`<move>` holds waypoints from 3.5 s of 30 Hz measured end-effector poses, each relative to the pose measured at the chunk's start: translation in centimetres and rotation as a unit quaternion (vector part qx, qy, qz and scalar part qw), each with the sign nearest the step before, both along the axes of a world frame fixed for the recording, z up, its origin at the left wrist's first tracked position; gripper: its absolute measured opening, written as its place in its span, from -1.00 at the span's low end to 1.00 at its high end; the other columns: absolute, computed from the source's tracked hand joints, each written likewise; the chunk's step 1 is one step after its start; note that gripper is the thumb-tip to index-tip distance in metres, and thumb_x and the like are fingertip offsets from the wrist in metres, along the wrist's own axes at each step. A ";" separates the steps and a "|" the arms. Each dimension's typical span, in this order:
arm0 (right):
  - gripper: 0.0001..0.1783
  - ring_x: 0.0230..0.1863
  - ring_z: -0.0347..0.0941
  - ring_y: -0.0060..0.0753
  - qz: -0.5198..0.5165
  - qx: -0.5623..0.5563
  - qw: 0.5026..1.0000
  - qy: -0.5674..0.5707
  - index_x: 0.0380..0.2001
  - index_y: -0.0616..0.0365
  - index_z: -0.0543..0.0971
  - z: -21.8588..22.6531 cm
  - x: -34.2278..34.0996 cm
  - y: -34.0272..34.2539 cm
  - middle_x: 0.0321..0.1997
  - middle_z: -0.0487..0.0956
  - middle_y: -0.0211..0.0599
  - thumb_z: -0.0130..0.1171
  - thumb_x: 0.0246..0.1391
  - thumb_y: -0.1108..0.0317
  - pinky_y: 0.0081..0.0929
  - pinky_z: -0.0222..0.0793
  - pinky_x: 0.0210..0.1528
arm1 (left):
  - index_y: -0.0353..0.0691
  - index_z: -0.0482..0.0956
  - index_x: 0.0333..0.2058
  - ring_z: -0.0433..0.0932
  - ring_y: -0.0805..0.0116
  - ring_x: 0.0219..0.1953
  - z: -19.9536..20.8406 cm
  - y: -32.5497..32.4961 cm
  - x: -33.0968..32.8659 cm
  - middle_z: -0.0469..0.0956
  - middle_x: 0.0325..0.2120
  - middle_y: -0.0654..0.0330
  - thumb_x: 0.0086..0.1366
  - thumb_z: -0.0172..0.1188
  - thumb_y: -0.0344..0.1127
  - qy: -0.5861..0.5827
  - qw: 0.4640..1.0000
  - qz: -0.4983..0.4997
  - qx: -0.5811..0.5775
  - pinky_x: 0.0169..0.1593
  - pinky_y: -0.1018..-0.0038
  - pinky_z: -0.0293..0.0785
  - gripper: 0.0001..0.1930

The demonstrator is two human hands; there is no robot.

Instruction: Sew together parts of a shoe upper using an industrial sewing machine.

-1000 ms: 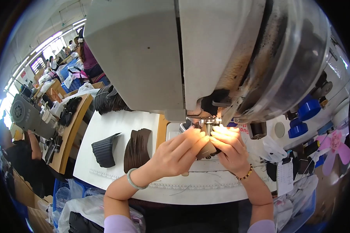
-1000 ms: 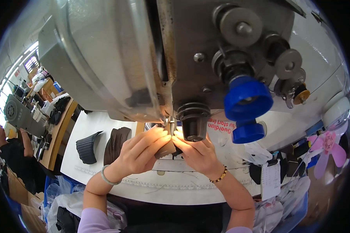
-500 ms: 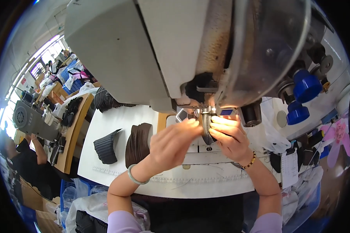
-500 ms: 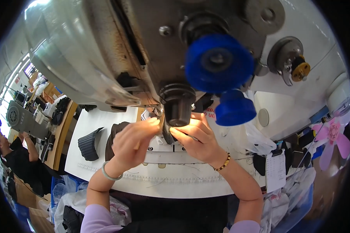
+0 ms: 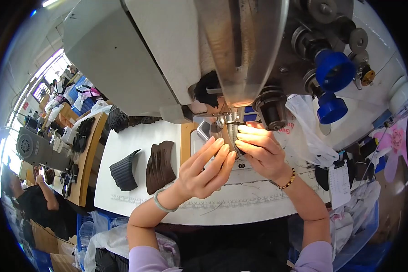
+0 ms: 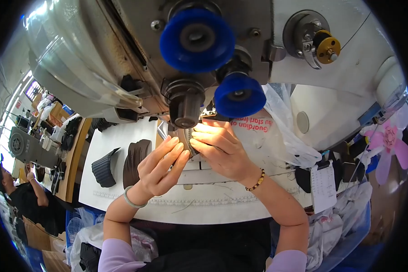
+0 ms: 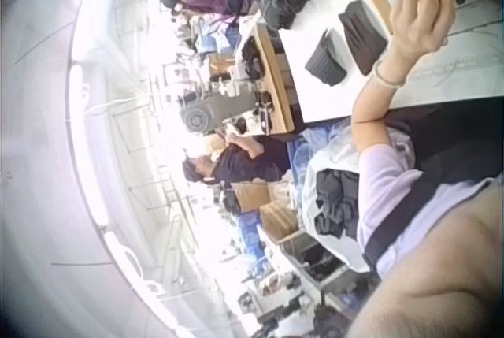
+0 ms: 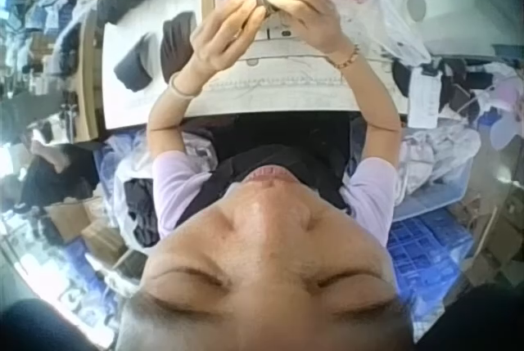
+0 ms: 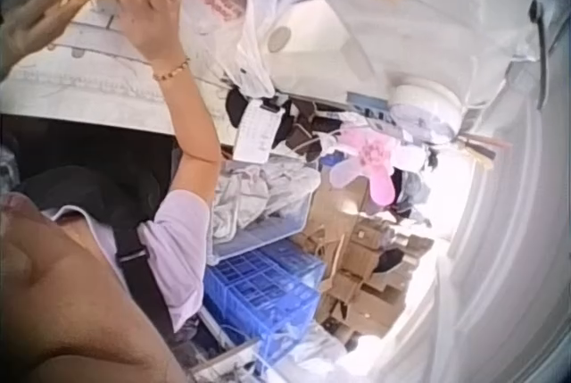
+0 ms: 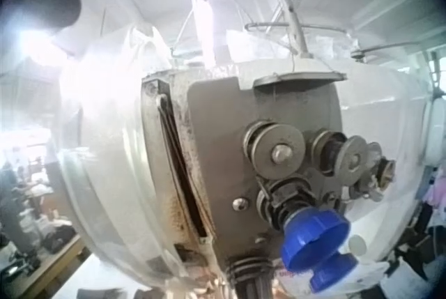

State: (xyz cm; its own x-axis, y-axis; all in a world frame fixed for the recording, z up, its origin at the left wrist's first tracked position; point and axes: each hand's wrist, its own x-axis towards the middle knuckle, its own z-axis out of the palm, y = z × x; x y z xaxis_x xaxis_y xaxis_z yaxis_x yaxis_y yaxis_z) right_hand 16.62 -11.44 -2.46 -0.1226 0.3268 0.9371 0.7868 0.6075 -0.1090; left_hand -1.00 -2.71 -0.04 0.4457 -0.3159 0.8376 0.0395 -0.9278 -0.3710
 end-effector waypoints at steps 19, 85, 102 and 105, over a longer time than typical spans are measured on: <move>-0.58 0.07 0.41 -0.17 -0.032 -0.003 0.998 -0.050 -0.17 0.16 0.56 -0.1 1.5 -0.5 0.06 0.47 -0.22 0.42 -0.19 0.44 -0.19 0.36 0.14 | -0.48 0.61 -0.30 0.63 0.05 -0.18 1.4 -0.1 -0.6 0.58 -0.29 0.00 0.03 0.19 -0.56 0.057 0.997 0.014 0.055 -0.05 0.30 0.68 -0.78; -0.67 -0.25 0.21 -0.28 0.012 -0.218 0.910 0.352 -0.31 0.13 0.64 -2.8 4.3 1.5 -0.32 0.38 -0.26 0.43 -0.24 0.33 -0.37 0.12 -0.22 | -0.35 0.56 -0.32 0.54 0.18 -0.34 -0.5 3.1 1.2 0.55 -0.28 0.08 -0.03 0.30 -0.50 -0.017 0.989 -0.016 -0.144 -0.30 0.42 0.51 -0.76; -0.53 -0.15 0.33 -0.50 -0.035 -0.243 0.925 0.288 -0.11 0.27 0.49 -1.9 4.7 0.6 -0.19 0.46 -0.34 0.33 0.04 0.15 -0.53 0.28 -0.05 | -0.37 0.55 -0.32 0.58 0.05 -0.21 -0.7 2.9 1.4 0.53 -0.30 0.06 0.00 0.29 -0.50 -0.043 0.992 -0.004 -0.119 -0.18 0.29 0.57 -0.77; -0.49 0.04 0.27 -0.40 0.031 -0.183 0.873 0.452 -0.04 0.35 0.46 -1.9 5.0 0.3 0.00 0.43 -0.27 0.33 0.04 0.23 -0.45 0.16 0.15 | -0.41 0.57 -0.28 0.59 -0.06 -0.18 -1.3 3.1 1.7 0.56 -0.26 -0.01 0.04 0.23 -0.55 -0.045 0.992 -0.011 -0.116 -0.12 0.28 0.59 -0.79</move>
State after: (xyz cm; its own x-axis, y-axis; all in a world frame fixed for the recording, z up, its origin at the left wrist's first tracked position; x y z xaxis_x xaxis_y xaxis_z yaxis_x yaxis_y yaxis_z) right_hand 21.59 -11.11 -4.33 0.5841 0.6439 0.4942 0.2463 0.4395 -0.8638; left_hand 0.68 0.40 -1.31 0.3606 -0.1182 0.9252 0.0416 -0.9889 -0.1425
